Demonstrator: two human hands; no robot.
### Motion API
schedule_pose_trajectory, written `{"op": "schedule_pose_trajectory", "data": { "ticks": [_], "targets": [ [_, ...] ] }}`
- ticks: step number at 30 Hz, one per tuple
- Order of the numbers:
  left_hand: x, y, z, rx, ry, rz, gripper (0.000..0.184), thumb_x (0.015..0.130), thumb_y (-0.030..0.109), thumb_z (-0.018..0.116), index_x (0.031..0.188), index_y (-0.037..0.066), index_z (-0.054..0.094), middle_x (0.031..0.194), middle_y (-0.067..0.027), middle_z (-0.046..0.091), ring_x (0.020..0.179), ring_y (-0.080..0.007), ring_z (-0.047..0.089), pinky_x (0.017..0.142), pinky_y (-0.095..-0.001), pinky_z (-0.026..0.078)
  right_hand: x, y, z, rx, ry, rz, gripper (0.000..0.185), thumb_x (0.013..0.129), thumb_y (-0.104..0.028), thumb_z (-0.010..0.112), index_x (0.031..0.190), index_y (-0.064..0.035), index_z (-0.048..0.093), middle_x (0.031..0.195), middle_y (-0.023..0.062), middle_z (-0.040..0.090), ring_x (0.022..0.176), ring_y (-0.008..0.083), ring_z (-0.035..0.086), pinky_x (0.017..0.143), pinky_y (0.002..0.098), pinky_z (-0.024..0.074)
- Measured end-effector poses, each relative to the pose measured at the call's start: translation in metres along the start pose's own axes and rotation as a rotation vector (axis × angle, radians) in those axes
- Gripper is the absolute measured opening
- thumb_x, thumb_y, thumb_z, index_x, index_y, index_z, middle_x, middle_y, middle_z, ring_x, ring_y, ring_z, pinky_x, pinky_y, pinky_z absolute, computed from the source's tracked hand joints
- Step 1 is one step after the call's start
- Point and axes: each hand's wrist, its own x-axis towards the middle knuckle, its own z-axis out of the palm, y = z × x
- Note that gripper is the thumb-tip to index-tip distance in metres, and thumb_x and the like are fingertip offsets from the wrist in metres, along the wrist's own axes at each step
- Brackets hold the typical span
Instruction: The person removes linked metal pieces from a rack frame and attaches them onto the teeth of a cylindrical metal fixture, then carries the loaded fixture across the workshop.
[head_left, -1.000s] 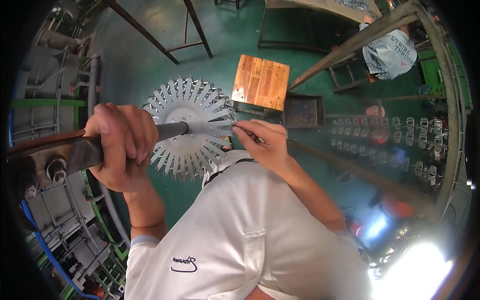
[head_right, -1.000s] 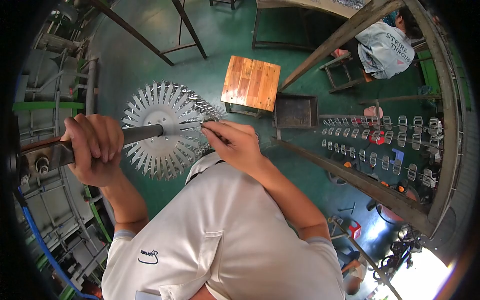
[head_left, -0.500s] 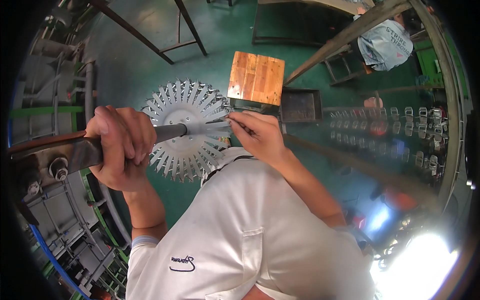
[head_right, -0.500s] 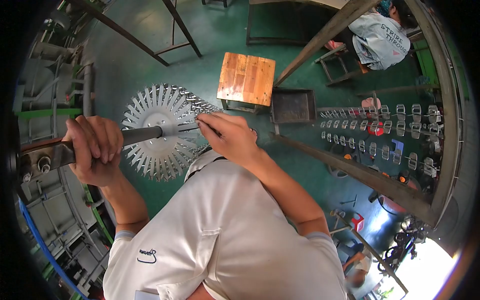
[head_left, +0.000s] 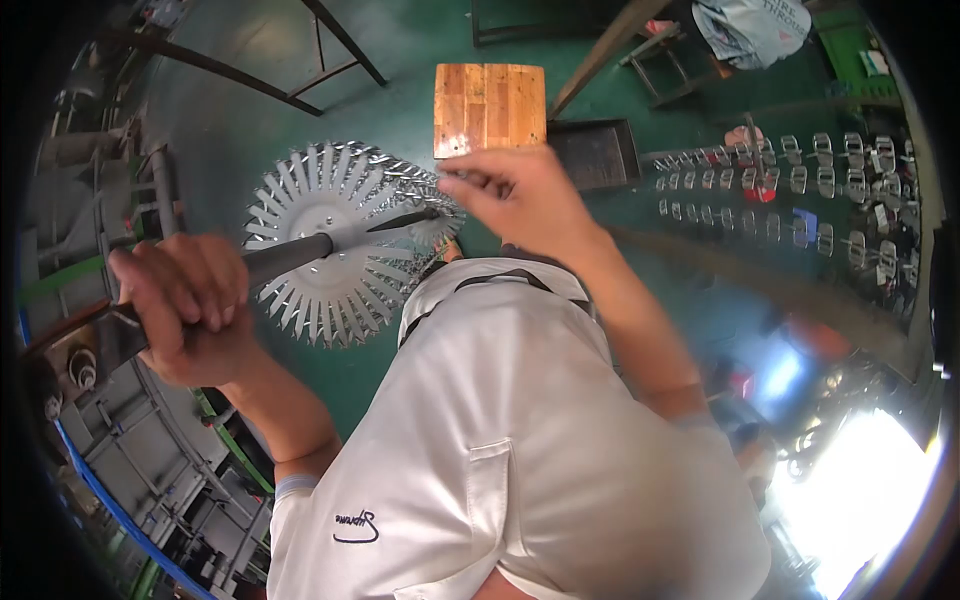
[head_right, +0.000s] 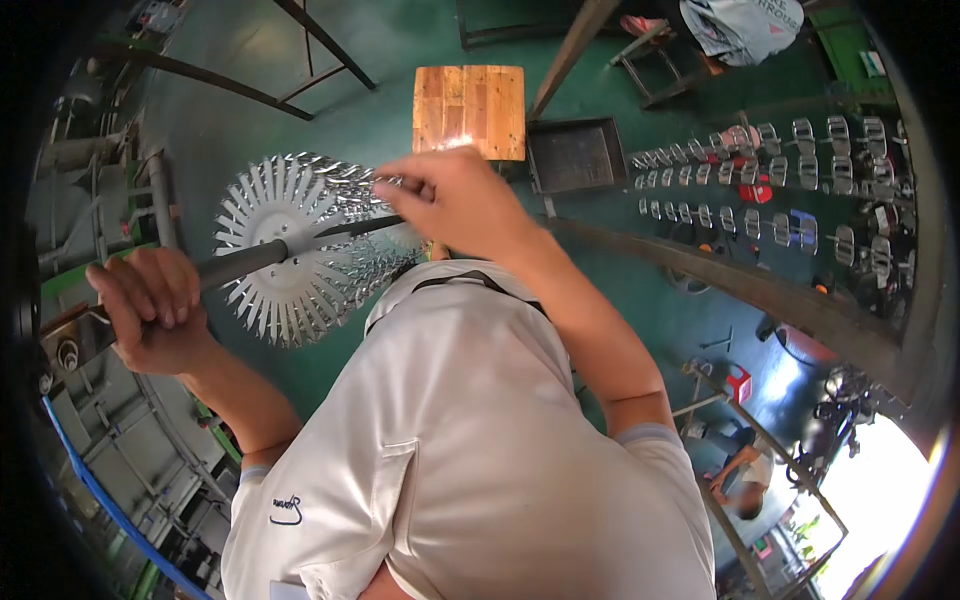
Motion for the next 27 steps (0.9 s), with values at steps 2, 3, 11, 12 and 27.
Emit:
{"op": "schedule_pose_trajectory", "data": {
  "ticks": [2,3,11,12,27],
  "targets": [
    [0.001,0.002,-0.004,0.003,-0.018,-0.007,0.044,0.106,0.025,0.03,0.065,0.011,0.039,0.051,-0.0007,0.035,0.039,-0.0084,0.027,0.038,-0.0246,0.029,0.002,0.0,-0.02,0.004,0.09,0.037,0.019,0.086,-0.016,0.072,0.099,-0.0019,0.073,0.067,0.0066,0.066,0.055,0.0088,0.056,0.053,0.0252,0.046],
    [0.002,0.002,-0.006,0.001,-0.027,-0.01,0.044,0.106,0.025,0.031,0.065,0.011,0.039,0.05,-0.0005,0.035,0.039,-0.0084,0.026,0.038,-0.0245,0.029,0.002,0.001,-0.029,-0.011,0.154,0.036,0.018,0.086,-0.014,0.072,0.099,-0.0013,0.073,0.068,0.0035,0.065,0.056,0.006,0.053,0.053,0.023,0.0441],
    [0.003,0.005,-0.013,0.033,-0.037,-0.068,0.046,0.106,0.028,0.037,0.063,0.014,0.036,0.05,0.0013,0.031,0.042,-0.0088,0.027,0.041,-0.0244,0.028,-0.008,0.005,-0.092,0.01,0.502,0.034,0.017,0.088,-0.01,0.072,0.102,0.0005,0.073,0.077,0.0001,0.067,0.066,0.0045,0.058,0.058,0.018,0.0448],
    [0.004,0.006,-0.013,0.036,-0.028,-0.058,0.045,0.106,0.028,0.036,0.063,0.014,0.036,0.05,0.001,0.031,0.041,-0.0086,0.026,0.04,-0.0242,0.027,-0.011,0.005,-0.096,-0.002,0.513,0.038,0.017,0.088,-0.01,0.072,0.102,0.0005,0.073,0.077,0.0001,0.067,0.066,0.0046,0.058,0.058,0.018,0.0451],
    [0.005,-0.001,-0.026,0.127,0.112,-0.005,0.043,0.104,0.024,0.041,0.063,0.012,0.036,0.049,0.0004,0.032,0.037,-0.0085,0.026,0.035,-0.0229,0.026,-0.032,-0.006,-0.157,-0.115,1.04,-0.062,0.017,0.088,-0.01,0.073,0.1,0.0022,0.07,0.076,-0.0018,0.064,0.065,0.0027,0.053,0.057,0.0172,0.0427]
  ]
}}
